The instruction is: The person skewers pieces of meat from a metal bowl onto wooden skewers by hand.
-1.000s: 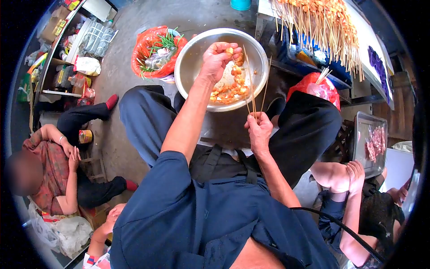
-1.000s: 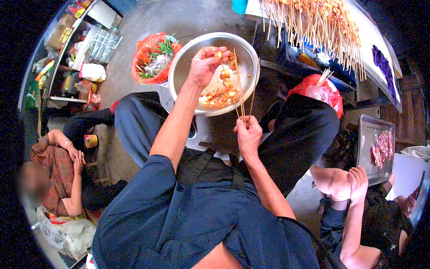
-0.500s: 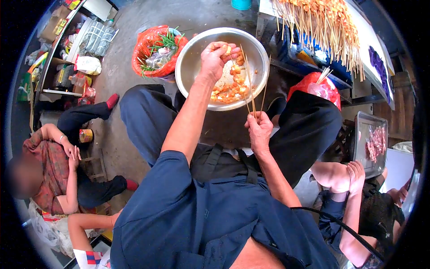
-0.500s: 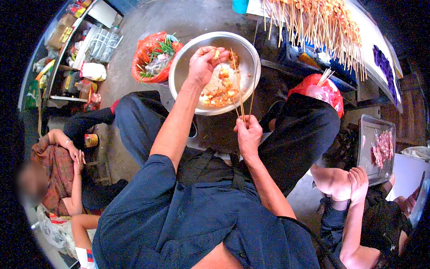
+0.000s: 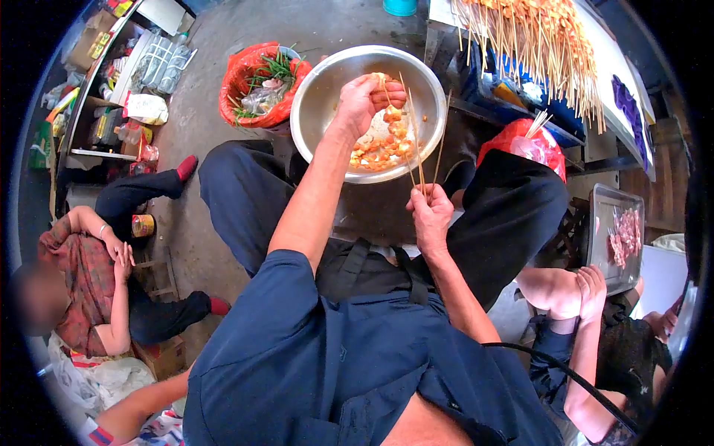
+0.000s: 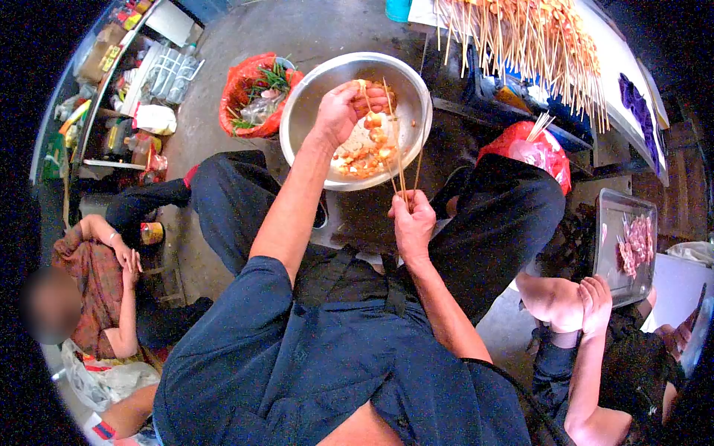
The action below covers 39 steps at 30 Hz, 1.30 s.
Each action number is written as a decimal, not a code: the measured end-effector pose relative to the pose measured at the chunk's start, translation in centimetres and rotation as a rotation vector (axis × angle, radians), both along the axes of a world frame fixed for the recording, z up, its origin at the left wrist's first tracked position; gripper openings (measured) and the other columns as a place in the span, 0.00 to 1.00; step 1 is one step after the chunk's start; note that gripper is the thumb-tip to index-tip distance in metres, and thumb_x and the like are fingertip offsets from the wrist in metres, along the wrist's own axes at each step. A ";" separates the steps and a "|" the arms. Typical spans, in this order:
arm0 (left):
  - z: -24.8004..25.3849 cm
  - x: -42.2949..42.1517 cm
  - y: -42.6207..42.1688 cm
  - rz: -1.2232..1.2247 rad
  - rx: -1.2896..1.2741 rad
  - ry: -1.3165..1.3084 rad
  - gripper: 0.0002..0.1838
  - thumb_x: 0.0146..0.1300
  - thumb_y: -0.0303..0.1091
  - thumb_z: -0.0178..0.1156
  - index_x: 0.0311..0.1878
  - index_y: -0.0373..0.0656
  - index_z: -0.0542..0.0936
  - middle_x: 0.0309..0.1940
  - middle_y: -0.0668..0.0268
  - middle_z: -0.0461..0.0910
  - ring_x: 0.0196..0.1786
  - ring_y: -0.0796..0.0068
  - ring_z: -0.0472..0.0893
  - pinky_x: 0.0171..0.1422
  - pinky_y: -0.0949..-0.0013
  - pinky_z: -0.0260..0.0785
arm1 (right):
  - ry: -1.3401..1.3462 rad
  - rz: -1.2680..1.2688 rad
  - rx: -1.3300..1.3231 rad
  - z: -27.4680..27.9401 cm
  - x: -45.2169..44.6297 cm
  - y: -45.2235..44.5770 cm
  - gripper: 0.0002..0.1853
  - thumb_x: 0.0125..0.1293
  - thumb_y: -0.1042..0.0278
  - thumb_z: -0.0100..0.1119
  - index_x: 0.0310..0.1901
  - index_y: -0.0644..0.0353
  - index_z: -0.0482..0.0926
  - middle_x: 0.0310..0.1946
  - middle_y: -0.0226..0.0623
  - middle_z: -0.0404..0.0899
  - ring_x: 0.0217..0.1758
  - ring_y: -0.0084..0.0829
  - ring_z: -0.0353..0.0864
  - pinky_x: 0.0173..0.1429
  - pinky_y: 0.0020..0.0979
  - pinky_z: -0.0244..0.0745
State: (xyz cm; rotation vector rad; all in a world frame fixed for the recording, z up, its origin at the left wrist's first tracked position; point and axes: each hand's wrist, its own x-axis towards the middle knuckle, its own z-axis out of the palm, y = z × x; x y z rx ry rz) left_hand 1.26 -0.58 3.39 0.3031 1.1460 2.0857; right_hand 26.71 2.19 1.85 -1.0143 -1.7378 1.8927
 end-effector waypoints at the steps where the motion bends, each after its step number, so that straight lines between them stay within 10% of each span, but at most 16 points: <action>1: -0.1 0.0 0.0 0.000 0.000 0.001 0.15 0.72 0.32 0.43 0.49 0.29 0.72 0.45 0.44 0.79 0.46 0.53 0.83 0.50 0.56 0.78 | -0.015 0.006 0.014 -0.1 0.0 0.0 0.06 0.64 0.70 0.56 0.33 0.63 0.75 0.21 0.27 0.75 0.23 0.17 0.71 0.29 0.21 0.67; 30: 0.4 -0.4 -1.1 0.149 0.003 -0.019 0.02 0.64 0.22 0.55 0.34 0.37 0.73 0.41 0.47 0.81 0.41 0.58 0.84 0.43 0.61 0.80 | -0.006 -0.004 0.066 -0.8 0.2 -0.3 0.06 0.63 0.70 0.57 0.32 0.63 0.76 0.19 0.27 0.75 0.22 0.16 0.70 0.27 0.22 0.66; 39: -0.6 -1.3 -1.3 0.104 -0.051 -0.141 0.08 0.65 0.24 0.53 0.45 0.30 0.74 0.39 0.48 0.81 0.39 0.57 0.84 0.42 0.60 0.79 | -0.003 -0.009 0.117 -0.8 0.2 -0.7 0.05 0.63 0.72 0.57 0.33 0.64 0.76 0.20 0.26 0.75 0.22 0.17 0.71 0.27 0.22 0.67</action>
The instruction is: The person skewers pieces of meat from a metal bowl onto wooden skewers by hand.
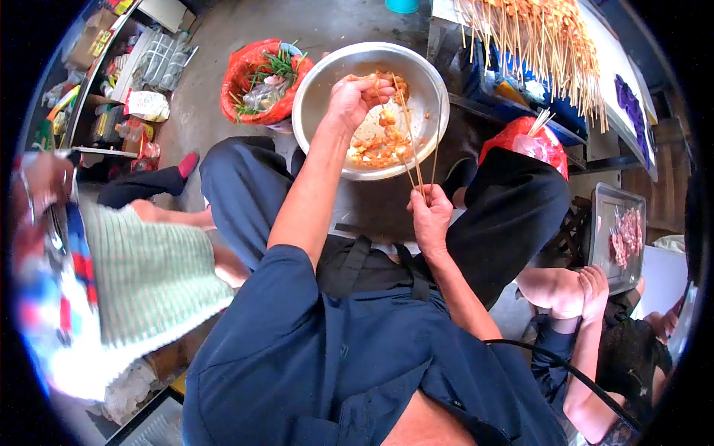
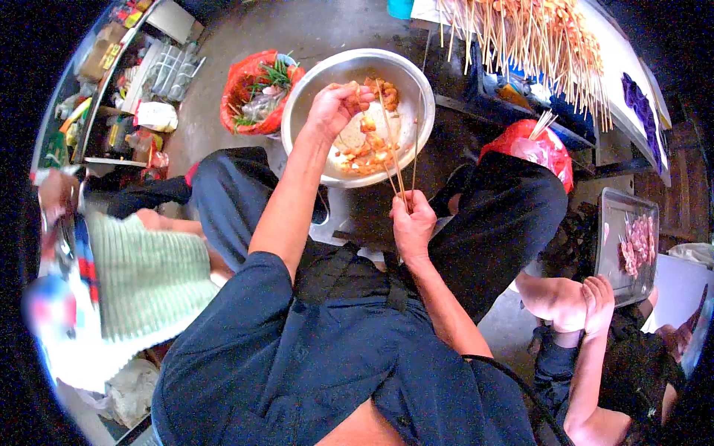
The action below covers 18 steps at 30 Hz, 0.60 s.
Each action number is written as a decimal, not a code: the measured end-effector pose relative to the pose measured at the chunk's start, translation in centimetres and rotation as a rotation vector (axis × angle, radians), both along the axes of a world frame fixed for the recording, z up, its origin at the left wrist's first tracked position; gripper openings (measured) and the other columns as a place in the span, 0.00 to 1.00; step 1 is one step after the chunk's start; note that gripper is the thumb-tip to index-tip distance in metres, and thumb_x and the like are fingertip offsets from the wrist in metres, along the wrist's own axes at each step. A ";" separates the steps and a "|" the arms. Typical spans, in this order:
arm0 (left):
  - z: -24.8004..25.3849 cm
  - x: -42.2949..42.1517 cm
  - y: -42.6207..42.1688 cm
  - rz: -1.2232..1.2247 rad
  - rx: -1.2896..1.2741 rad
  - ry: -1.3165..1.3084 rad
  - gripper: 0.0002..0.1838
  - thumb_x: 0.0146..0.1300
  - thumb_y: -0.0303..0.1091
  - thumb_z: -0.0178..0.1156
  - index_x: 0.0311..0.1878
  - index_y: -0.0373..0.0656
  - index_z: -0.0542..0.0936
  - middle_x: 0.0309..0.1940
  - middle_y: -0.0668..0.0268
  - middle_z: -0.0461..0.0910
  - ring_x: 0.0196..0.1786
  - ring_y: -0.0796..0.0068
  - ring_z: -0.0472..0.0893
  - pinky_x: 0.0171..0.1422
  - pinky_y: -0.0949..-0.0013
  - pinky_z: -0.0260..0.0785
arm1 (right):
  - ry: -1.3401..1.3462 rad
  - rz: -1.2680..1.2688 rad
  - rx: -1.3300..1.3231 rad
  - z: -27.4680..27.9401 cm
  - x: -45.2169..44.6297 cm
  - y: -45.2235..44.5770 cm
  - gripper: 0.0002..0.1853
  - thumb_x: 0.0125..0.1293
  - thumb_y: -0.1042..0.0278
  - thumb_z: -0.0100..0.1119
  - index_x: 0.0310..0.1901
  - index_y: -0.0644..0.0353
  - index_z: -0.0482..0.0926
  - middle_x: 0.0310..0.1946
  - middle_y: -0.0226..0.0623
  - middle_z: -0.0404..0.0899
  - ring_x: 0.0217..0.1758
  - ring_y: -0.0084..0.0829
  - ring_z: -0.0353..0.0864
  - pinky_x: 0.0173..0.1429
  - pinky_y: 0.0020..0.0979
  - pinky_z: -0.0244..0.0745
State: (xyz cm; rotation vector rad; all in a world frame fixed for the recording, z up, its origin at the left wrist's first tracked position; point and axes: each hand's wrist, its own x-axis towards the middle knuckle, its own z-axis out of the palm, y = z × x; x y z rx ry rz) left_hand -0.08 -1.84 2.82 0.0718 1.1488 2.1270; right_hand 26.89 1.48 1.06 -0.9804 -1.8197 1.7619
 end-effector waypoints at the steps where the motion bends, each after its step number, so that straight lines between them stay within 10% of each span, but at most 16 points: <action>1: -0.1 0.0 0.0 0.001 0.000 -0.001 0.08 0.65 0.24 0.53 0.45 0.30 0.74 0.39 0.48 0.81 0.39 0.57 0.84 0.42 0.60 0.79 | -0.008 -0.007 0.018 0.0 0.0 -0.1 0.05 0.63 0.72 0.57 0.33 0.64 0.76 0.19 0.26 0.75 0.22 0.17 0.71 0.27 0.23 0.67; 18: 0.0 3.6 1.6 -0.018 -0.003 -0.004 0.14 0.58 0.18 0.55 0.48 0.29 0.70 0.34 0.49 0.81 0.32 0.56 0.84 0.38 0.60 0.82 | 0.028 -0.026 -0.196 0.5 -0.2 -0.2 0.04 0.64 0.72 0.56 0.33 0.62 0.75 0.19 0.27 0.74 0.19 0.14 0.67 0.23 0.19 0.61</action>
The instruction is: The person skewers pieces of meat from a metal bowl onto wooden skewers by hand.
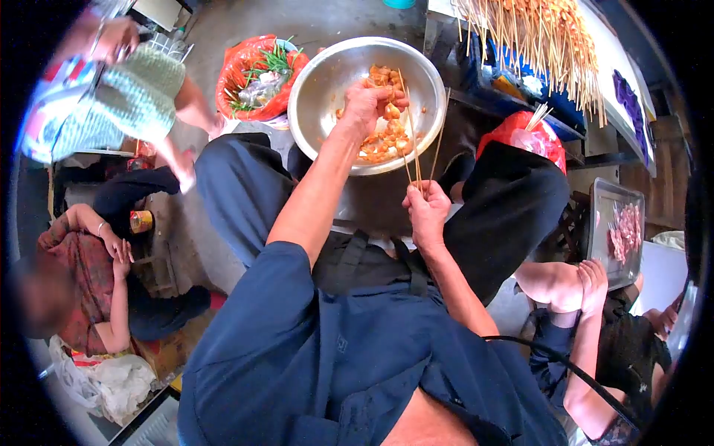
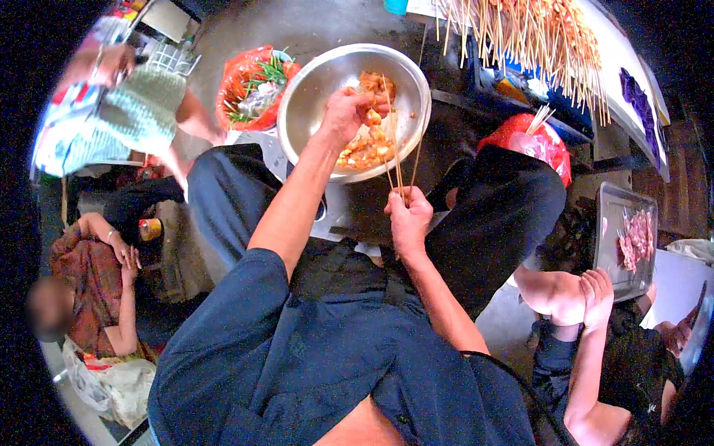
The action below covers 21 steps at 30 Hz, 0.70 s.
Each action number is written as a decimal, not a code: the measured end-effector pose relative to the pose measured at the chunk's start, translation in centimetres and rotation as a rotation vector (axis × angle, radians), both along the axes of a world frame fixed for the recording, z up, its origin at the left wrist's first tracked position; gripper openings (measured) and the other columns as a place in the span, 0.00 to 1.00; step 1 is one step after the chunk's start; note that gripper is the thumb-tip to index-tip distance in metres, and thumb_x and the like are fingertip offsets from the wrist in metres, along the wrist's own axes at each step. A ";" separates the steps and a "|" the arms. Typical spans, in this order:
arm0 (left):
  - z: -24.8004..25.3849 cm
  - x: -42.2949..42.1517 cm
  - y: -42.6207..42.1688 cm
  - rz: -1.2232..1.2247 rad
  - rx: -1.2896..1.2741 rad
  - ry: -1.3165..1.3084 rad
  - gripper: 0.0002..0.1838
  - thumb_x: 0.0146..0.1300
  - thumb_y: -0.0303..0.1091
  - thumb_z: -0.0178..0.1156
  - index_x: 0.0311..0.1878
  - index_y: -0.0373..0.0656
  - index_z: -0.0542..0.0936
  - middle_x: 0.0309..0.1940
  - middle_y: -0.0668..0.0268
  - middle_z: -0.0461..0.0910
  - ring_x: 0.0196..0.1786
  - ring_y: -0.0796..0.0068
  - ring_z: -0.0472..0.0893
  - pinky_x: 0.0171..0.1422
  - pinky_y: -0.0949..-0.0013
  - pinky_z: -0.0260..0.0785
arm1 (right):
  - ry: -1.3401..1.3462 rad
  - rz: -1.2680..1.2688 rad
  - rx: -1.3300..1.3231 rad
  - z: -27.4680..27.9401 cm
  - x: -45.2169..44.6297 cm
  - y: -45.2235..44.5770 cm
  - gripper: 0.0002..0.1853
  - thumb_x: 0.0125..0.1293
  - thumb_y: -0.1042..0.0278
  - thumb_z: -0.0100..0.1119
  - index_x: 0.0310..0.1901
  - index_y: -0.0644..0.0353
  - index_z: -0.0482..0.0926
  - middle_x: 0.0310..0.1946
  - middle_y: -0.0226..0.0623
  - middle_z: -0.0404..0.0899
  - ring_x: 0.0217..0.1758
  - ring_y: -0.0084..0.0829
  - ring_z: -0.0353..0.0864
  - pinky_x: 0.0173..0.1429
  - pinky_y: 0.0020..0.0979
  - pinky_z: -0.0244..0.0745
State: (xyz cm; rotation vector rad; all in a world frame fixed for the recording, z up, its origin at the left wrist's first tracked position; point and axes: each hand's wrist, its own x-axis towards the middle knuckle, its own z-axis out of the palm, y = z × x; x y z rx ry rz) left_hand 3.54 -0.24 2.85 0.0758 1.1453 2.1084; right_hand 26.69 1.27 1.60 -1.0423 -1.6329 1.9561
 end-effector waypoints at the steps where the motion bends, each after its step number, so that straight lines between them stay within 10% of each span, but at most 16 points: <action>1: -0.2 0.1 0.1 0.000 -0.001 -0.001 0.14 0.58 0.18 0.55 0.48 0.29 0.70 0.34 0.49 0.81 0.32 0.56 0.84 0.38 0.60 0.82 | -0.002 -0.012 -0.108 0.2 0.0 0.0 0.04 0.64 0.72 0.57 0.34 0.62 0.75 0.19 0.27 0.74 0.19 0.16 0.69 0.23 0.20 0.63; 21: 3.0 1.2 -0.2 -0.236 -0.179 0.282 0.18 0.63 0.37 0.62 0.50 0.39 0.73 0.39 0.59 0.82 0.36 0.71 0.84 0.39 0.70 0.78 | 0.127 -0.065 -0.135 2.5 -1.7 1.7 0.05 0.67 0.68 0.54 0.37 0.60 0.73 0.22 0.26 0.74 0.18 0.11 0.60 0.21 0.17 0.54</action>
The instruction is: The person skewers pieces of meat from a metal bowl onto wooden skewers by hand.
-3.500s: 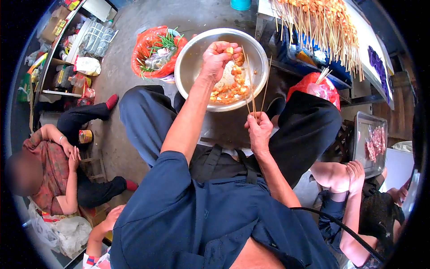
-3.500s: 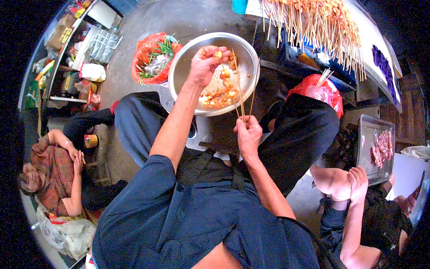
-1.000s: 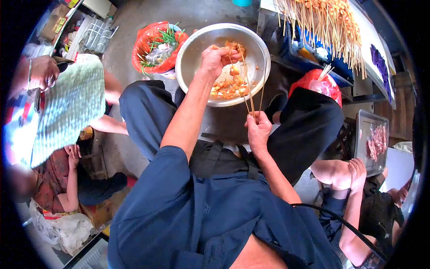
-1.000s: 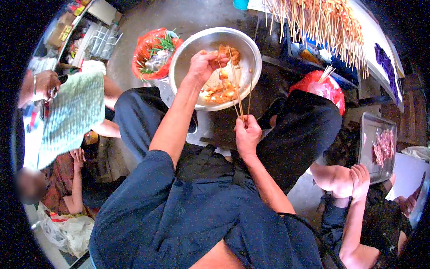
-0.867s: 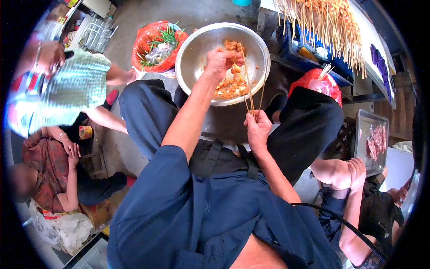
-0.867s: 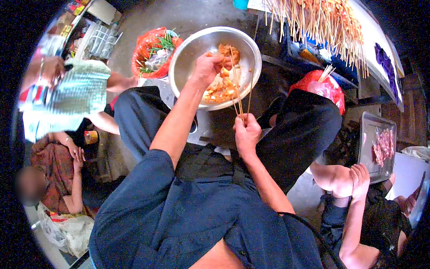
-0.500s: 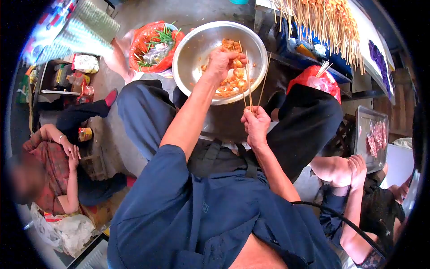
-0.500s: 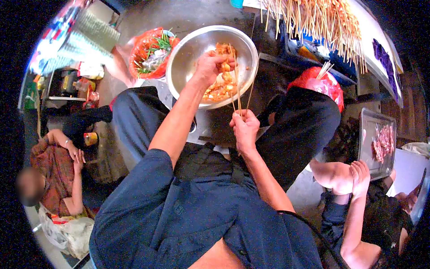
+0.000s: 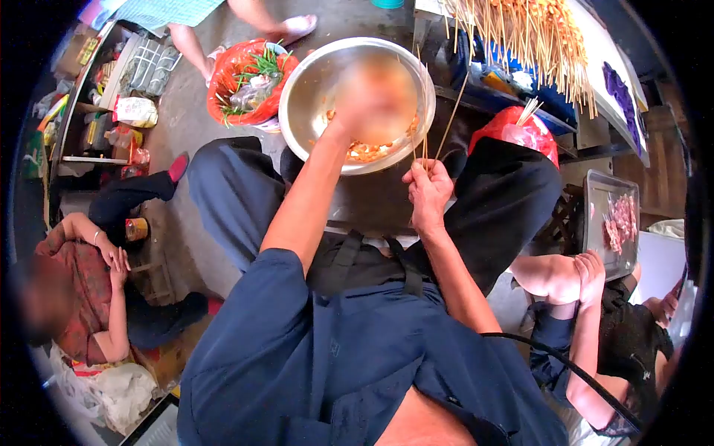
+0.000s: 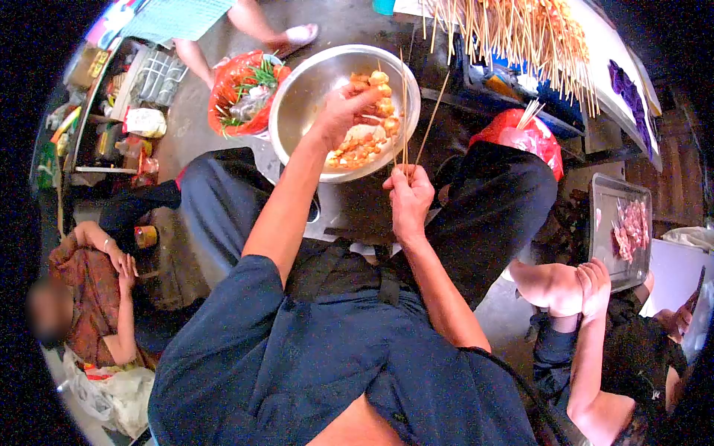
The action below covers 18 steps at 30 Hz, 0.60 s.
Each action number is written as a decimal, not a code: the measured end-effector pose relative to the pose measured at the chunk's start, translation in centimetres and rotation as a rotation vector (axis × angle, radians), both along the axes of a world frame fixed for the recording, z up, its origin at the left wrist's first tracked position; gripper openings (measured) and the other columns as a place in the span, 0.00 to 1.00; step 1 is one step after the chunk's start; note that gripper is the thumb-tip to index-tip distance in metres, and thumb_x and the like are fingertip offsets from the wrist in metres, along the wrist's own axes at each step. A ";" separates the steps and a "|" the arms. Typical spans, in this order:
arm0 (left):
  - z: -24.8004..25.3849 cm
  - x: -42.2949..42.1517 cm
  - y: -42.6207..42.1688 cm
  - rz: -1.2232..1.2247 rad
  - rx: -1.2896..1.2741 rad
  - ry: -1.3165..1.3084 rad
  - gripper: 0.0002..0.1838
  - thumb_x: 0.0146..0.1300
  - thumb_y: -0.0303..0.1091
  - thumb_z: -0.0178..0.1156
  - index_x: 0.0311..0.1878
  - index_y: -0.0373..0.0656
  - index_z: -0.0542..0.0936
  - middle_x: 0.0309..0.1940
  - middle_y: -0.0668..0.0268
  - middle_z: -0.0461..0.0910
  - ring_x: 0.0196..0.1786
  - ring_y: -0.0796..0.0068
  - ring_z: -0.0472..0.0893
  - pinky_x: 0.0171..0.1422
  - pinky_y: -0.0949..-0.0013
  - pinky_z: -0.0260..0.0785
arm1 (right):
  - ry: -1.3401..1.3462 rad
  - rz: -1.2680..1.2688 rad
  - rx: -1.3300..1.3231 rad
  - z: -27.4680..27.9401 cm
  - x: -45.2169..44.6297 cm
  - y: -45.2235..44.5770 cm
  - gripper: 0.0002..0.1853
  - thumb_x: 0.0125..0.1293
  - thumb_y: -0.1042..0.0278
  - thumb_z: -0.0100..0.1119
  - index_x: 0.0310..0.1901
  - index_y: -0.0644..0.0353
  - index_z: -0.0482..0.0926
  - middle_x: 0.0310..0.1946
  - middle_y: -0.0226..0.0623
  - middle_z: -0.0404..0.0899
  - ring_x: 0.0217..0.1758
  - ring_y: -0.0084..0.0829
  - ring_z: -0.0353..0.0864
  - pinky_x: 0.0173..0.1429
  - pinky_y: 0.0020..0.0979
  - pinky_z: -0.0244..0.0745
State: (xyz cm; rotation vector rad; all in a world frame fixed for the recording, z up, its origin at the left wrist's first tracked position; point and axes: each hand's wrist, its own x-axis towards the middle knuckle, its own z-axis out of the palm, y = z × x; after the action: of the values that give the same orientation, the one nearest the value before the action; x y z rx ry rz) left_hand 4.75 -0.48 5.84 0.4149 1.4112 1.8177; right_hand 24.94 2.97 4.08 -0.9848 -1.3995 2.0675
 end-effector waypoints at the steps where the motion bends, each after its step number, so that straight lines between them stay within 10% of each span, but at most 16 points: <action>1: 0.4 0.3 -0.1 -0.114 -0.084 0.063 0.20 0.61 0.38 0.64 0.51 0.38 0.73 0.39 0.59 0.82 0.36 0.72 0.83 0.39 0.71 0.78 | -0.008 -0.001 0.019 0.3 -0.3 0.3 0.05 0.67 0.68 0.54 0.37 0.60 0.73 0.22 0.25 0.74 0.18 0.11 0.60 0.21 0.17 0.55; 18: -1.4 2.3 0.4 -0.051 0.158 -0.266 0.11 0.62 0.29 0.62 0.45 0.36 0.76 0.35 0.58 0.82 0.37 0.66 0.84 0.44 0.64 0.80 | 0.057 0.018 0.155 0.7 -3.1 2.2 0.04 0.65 0.73 0.53 0.33 0.61 0.74 0.21 0.26 0.73 0.22 0.16 0.67 0.27 0.20 0.63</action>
State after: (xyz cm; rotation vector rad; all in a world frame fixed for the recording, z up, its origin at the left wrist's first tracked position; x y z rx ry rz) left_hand 7.02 -0.03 4.47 0.2730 1.0720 1.8717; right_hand 21.89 5.17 4.82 -0.8463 -1.5185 1.9504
